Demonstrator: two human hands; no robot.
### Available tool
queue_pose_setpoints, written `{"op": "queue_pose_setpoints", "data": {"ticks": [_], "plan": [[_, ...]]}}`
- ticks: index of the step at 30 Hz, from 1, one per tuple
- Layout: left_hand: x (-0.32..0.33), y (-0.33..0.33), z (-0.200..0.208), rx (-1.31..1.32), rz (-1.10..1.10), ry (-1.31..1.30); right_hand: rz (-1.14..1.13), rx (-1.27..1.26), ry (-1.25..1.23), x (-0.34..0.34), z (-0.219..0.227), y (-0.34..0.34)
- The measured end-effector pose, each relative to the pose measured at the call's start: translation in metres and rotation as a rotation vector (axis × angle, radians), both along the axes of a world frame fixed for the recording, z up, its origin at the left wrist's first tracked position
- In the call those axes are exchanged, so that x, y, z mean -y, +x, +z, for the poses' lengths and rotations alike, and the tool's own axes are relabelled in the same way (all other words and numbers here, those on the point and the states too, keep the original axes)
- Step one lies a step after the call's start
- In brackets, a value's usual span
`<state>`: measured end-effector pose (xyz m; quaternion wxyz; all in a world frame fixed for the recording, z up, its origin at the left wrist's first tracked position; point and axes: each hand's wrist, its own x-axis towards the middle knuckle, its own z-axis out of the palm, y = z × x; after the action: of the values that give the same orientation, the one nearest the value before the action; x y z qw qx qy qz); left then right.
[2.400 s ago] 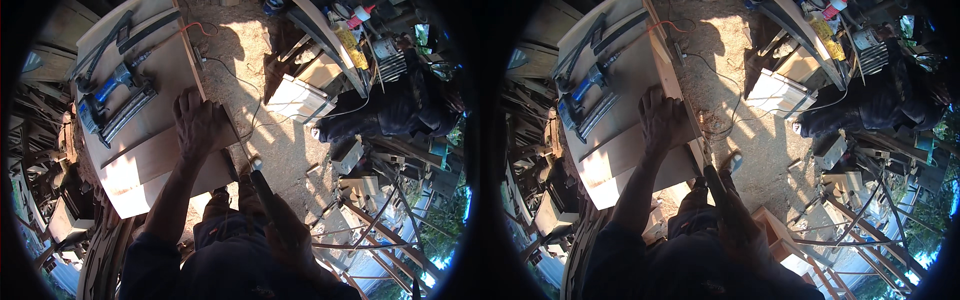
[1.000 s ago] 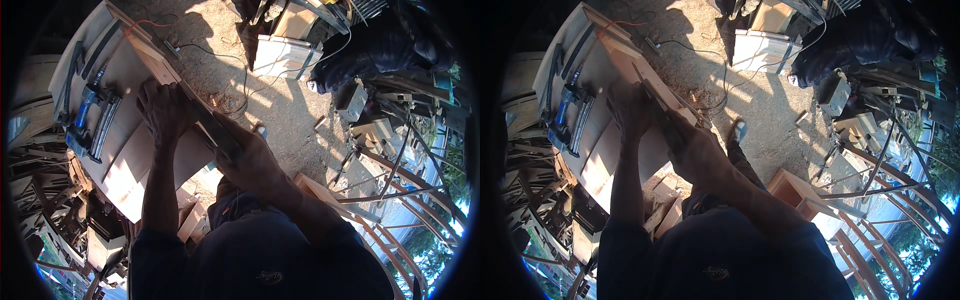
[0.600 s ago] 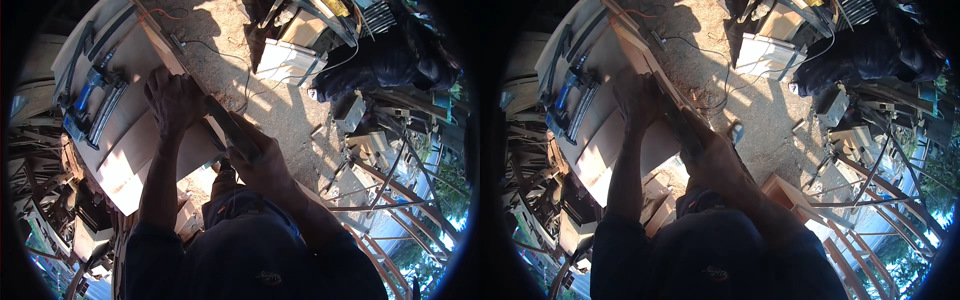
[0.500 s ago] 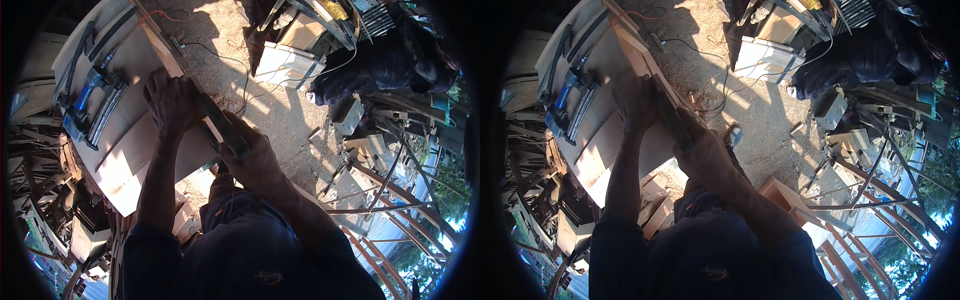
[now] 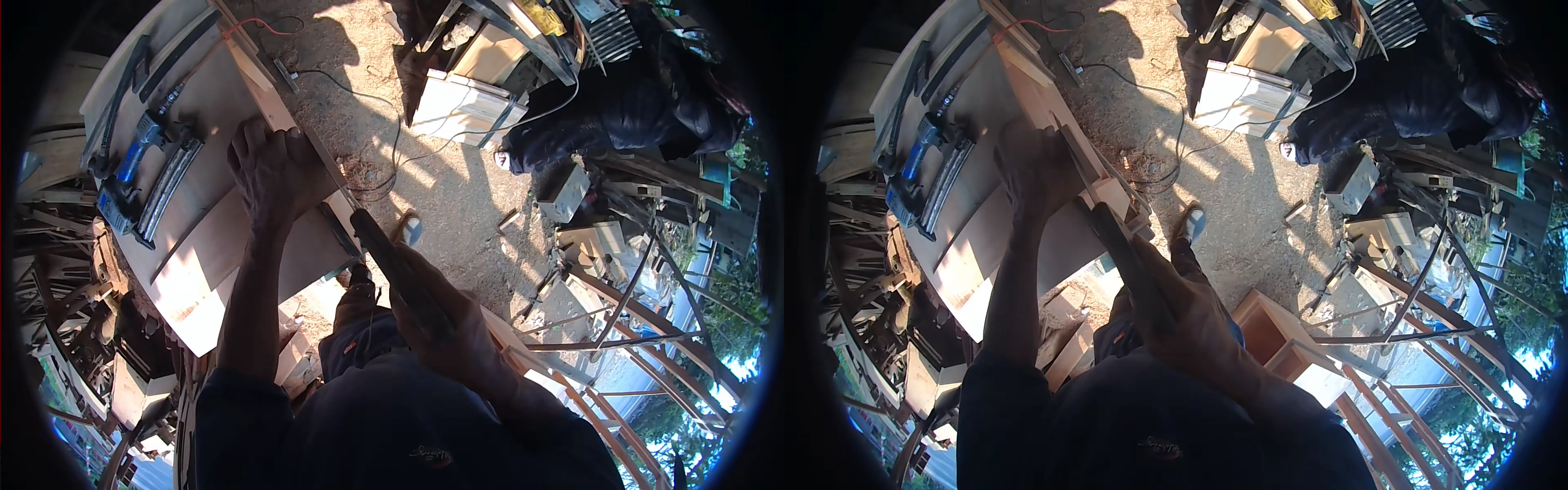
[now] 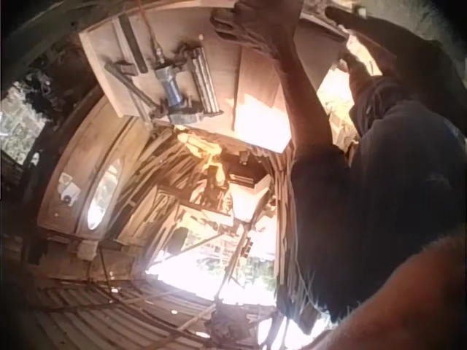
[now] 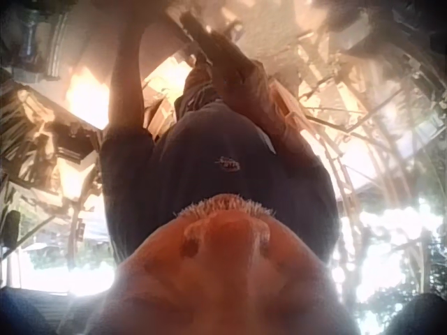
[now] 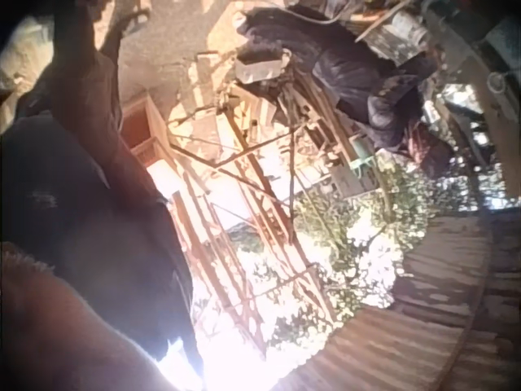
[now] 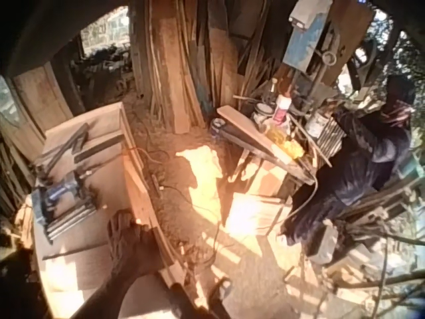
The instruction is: The person applies glue from a bottle to the edges of wooden boards and then uses a pneumatic nailer to join the pieces together to form a wooden box structure.
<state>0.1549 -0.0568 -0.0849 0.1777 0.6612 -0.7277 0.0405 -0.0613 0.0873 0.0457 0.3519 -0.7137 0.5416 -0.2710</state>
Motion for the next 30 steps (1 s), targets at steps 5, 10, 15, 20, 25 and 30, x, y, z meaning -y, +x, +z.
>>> {"op": "queue_pose_setpoints", "data": {"ticks": [5,10,15,20,25,30], "plan": [[0.006,-0.005,0.007,-0.093,-0.01,-0.035,-0.035,0.055,0.17,0.006,0.008,0.0],[-0.002,-0.01,0.02,-0.002,-0.046,0.032,-0.071,0.122,0.279,0.033,-0.011,0.018],[0.006,-0.005,0.001,-0.079,0.053,-0.057,-0.075,0.079,0.144,-0.035,0.028,-0.016],[0.001,-0.012,0.014,0.032,-0.071,0.018,-0.049,0.064,0.265,0.05,-0.019,0.025],[-0.001,-0.009,0.012,-0.119,0.096,0.014,-0.031,0.09,0.19,-0.02,0.017,-0.009],[0.004,-0.003,0.0,-0.012,0.022,0.019,-0.046,0.113,0.246,0.013,-0.006,0.002]]}}
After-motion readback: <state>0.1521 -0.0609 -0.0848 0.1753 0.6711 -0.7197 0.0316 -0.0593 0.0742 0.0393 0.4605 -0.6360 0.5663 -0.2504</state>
